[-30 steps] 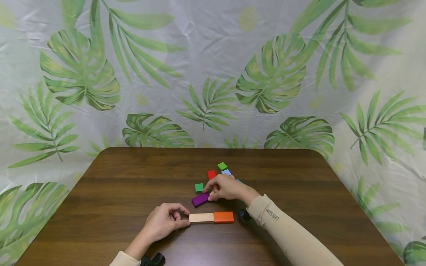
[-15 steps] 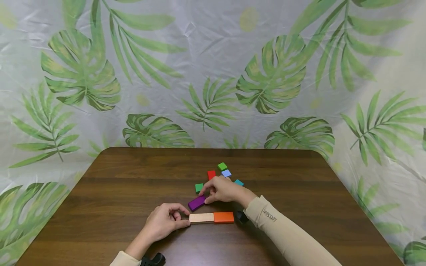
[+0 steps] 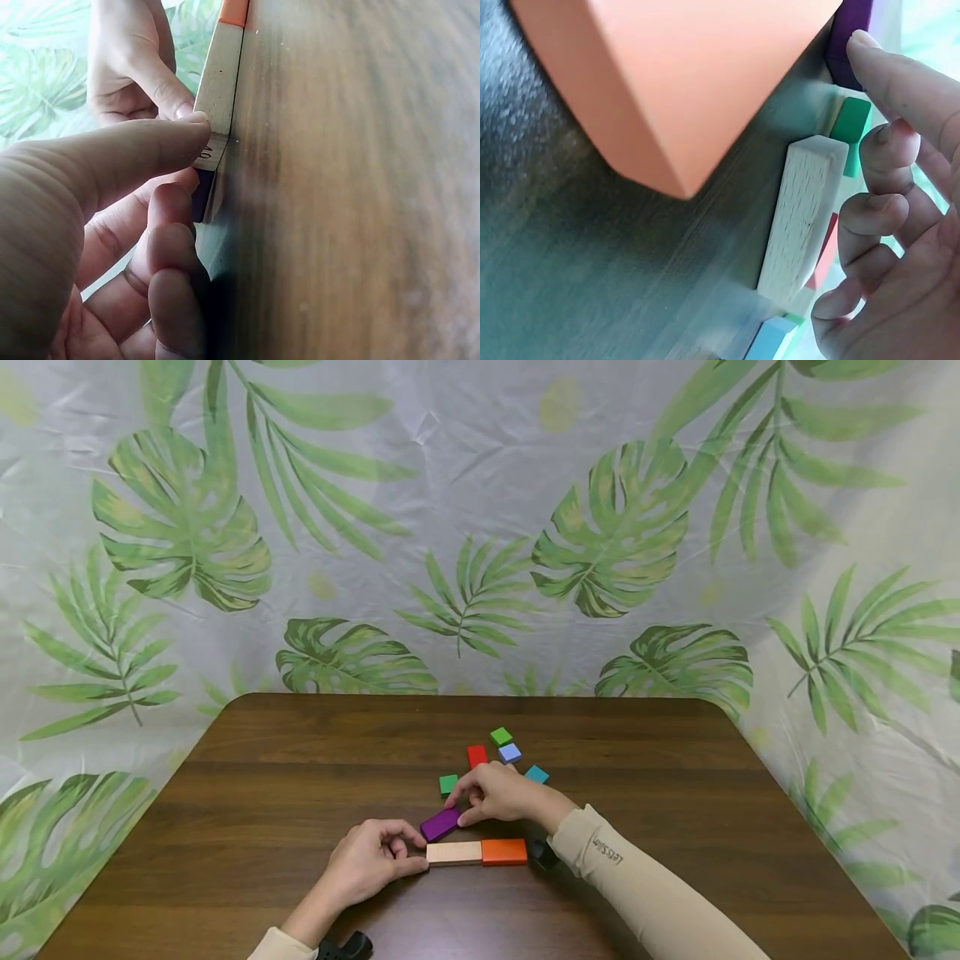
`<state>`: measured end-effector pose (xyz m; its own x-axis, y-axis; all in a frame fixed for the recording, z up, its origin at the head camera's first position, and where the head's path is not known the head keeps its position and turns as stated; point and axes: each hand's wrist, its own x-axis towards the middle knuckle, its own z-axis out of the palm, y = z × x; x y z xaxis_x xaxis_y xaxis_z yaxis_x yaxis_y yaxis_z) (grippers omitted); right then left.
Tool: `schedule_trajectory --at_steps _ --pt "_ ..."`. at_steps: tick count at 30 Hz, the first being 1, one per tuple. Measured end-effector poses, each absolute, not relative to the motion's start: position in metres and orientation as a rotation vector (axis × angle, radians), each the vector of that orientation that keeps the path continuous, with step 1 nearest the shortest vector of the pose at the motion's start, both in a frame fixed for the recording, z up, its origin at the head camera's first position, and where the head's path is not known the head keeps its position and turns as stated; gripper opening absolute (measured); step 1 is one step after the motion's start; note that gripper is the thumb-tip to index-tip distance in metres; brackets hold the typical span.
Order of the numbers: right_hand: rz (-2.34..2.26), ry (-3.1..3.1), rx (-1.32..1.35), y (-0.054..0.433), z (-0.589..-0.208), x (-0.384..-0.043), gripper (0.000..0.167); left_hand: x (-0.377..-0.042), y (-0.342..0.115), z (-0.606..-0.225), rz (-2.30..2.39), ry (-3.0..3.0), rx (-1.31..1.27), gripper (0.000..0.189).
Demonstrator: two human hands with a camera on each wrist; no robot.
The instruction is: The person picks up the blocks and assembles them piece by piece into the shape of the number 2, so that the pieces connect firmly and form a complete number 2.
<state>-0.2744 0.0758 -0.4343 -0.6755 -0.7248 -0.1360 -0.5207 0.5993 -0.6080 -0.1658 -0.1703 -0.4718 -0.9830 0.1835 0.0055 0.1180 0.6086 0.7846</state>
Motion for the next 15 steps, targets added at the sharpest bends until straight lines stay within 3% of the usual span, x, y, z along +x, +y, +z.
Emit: schedule_trajectory --at_steps 15 --pt "-0.787 2.437 -1.015 0.0751 -0.4353 -0.2725 0.022 -0.1668 -0.17 -0.4726 1.341 2.731 0.268 0.018"
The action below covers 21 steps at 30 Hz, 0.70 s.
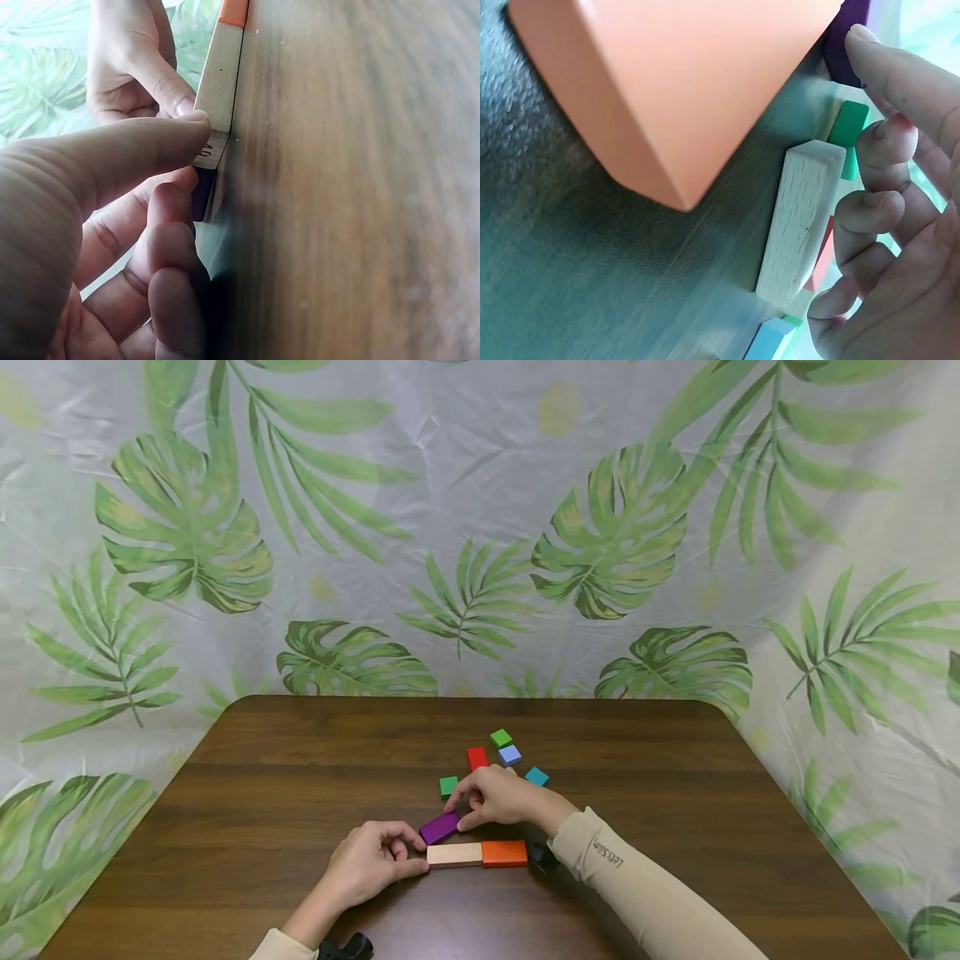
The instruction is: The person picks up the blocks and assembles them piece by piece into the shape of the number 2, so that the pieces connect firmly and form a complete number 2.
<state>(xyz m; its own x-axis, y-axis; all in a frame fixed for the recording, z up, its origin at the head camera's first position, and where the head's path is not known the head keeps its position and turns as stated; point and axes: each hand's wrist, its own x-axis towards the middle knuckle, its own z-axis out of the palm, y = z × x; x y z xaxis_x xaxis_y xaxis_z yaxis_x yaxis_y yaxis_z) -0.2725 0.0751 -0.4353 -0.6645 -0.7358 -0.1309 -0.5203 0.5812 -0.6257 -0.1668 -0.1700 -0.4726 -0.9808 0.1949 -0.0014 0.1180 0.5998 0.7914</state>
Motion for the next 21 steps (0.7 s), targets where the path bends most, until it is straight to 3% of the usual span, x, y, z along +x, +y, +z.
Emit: schedule_trajectory --at_steps 21 --pt "-0.923 2.356 -0.977 0.093 -0.426 -0.282 0.028 -0.168 -0.171 -0.473 1.403 2.738 0.308 0.023"
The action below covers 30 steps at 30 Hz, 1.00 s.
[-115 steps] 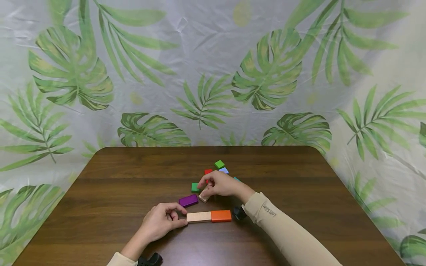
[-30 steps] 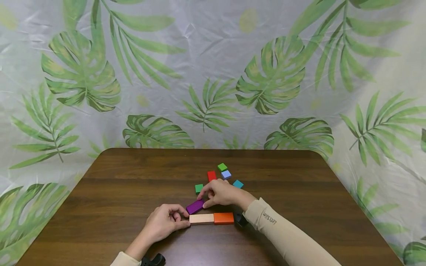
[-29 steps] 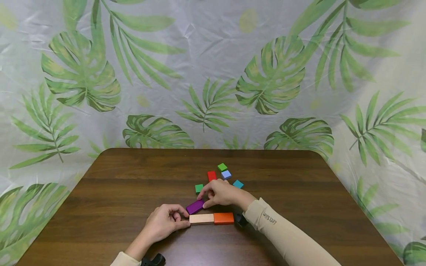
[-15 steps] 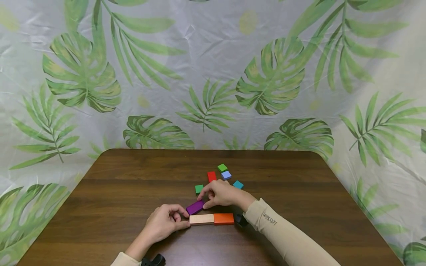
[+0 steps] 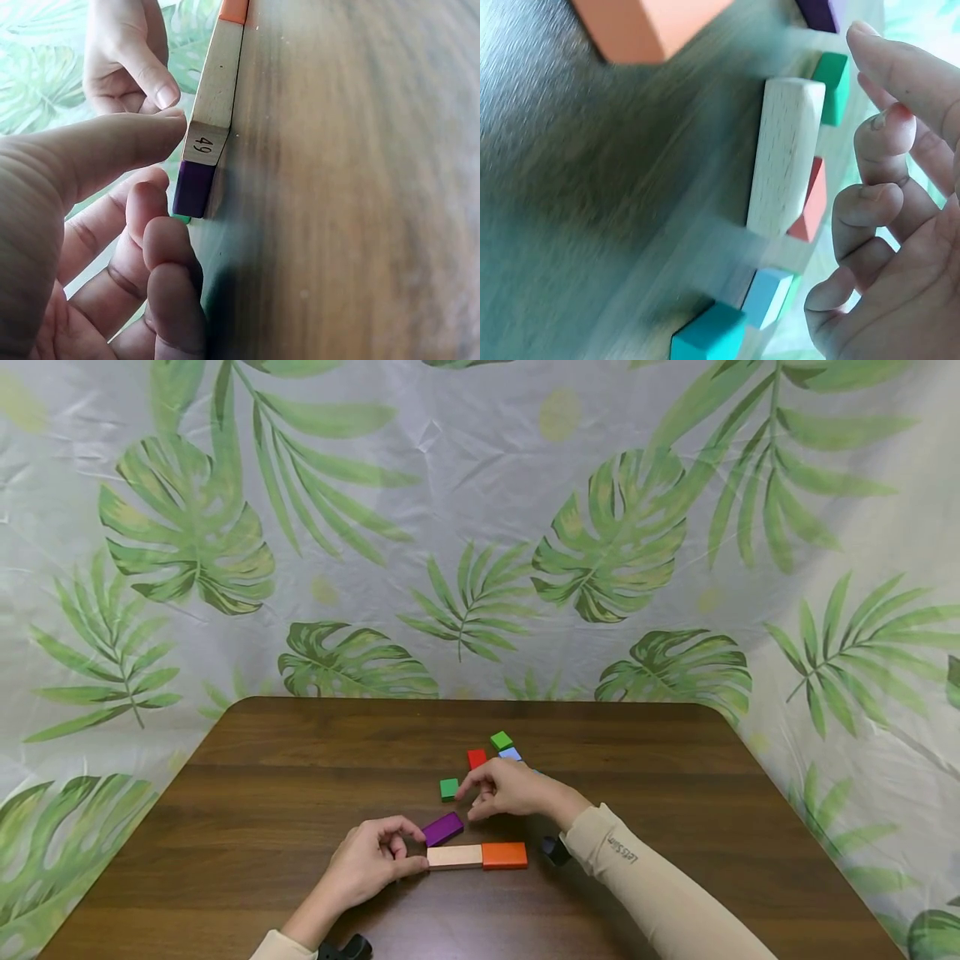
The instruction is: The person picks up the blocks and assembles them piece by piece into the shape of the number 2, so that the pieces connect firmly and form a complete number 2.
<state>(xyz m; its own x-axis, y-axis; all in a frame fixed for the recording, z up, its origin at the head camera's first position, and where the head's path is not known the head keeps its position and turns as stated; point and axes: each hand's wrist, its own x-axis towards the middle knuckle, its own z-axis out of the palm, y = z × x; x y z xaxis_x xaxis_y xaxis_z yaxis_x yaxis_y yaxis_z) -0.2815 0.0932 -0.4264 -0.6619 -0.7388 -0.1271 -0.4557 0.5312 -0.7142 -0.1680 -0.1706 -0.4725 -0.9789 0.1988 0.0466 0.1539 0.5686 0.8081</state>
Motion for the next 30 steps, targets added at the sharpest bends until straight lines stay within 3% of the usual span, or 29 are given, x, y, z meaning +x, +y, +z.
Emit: schedule_trajectory --at_steps 11,30 --pt "-0.863 2.482 -0.967 0.116 -0.429 -0.293 0.025 -0.166 -0.17 -0.474 1.348 2.785 0.299 0.033" --pt "-0.838 2.553 -0.895 0.134 -0.438 -0.303 0.024 -0.167 -0.17 -0.475 1.325 2.798 0.316 0.033"
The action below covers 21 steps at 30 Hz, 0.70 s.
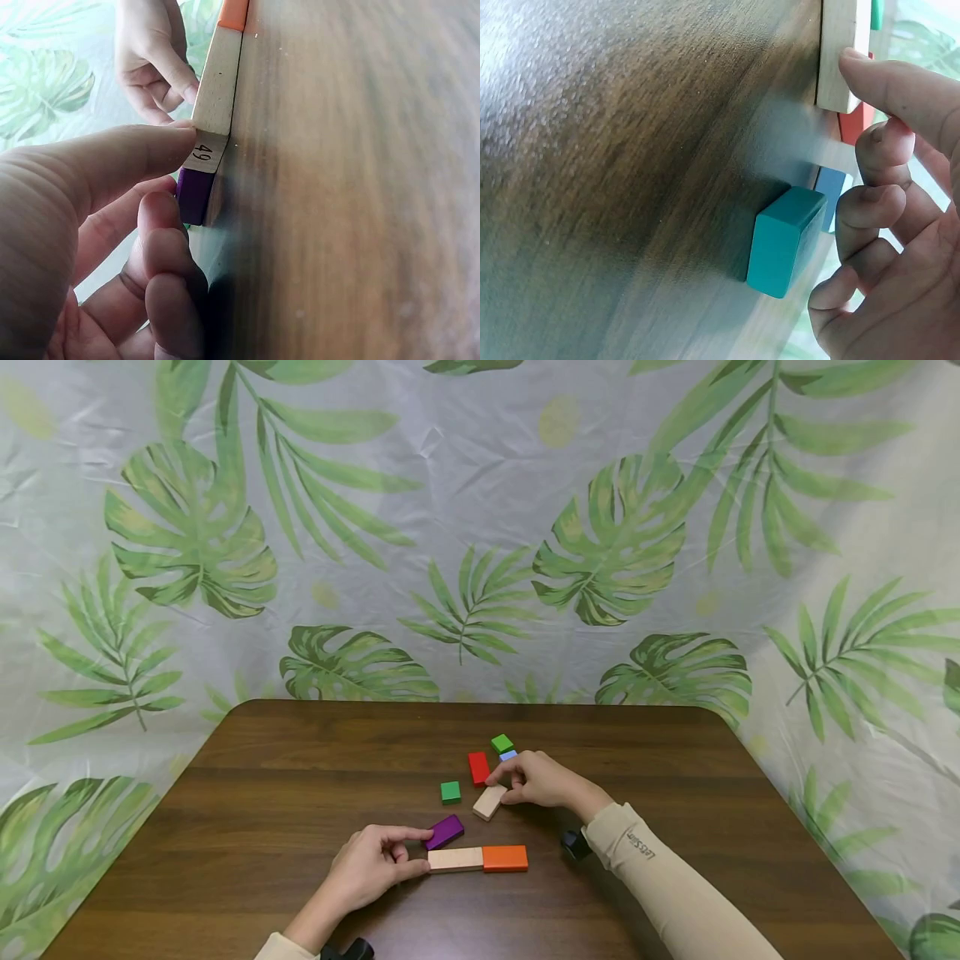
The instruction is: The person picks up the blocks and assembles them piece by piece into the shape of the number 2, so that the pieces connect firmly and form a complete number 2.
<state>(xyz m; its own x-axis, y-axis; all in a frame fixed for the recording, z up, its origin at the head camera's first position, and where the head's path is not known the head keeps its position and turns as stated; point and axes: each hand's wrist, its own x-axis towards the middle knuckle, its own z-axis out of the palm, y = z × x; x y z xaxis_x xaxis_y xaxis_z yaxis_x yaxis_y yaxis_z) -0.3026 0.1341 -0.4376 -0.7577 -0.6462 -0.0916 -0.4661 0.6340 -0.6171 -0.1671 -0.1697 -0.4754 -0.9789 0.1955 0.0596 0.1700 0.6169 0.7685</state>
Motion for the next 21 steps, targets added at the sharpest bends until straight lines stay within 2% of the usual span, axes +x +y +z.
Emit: schedule_trajectory --at_steps 21 --pt "-0.872 2.546 -0.888 0.1273 -0.4426 -0.2991 0.017 -0.1661 -0.1688 -0.474 1.32 2.806 0.298 0.032"
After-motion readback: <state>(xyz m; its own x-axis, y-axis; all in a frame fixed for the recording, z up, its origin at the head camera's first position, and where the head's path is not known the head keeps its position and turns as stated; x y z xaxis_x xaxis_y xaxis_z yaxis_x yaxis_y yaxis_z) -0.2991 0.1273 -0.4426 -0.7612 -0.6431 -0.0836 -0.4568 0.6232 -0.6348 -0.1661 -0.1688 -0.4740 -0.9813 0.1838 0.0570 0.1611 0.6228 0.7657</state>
